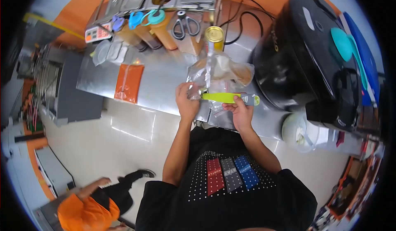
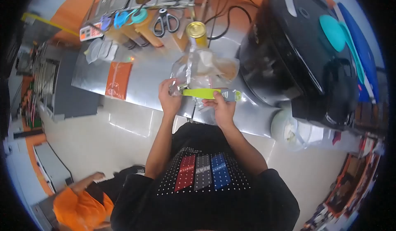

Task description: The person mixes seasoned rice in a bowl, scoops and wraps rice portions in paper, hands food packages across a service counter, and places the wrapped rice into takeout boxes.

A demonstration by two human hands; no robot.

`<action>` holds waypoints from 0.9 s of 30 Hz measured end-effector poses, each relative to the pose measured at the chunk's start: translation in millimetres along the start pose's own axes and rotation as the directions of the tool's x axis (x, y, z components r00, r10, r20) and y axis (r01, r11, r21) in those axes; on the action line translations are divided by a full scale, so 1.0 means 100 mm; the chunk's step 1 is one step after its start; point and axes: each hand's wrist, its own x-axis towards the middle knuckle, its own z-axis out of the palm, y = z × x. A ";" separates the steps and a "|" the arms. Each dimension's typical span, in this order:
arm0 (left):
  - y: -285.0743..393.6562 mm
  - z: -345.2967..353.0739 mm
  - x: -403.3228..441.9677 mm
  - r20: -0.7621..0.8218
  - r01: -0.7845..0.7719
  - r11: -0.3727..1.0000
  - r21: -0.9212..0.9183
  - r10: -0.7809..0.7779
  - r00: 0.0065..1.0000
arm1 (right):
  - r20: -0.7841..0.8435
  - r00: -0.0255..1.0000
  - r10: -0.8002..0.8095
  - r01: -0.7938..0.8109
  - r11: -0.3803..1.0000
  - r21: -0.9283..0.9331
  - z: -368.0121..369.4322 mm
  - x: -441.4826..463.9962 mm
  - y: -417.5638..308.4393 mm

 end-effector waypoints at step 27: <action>-0.63 -0.17 0.45 0.310 0.175 0.977 -0.122 -0.130 0.942 | -0.400 0.913 -0.079 0.298 0.799 0.522 -0.79 -0.91 -0.46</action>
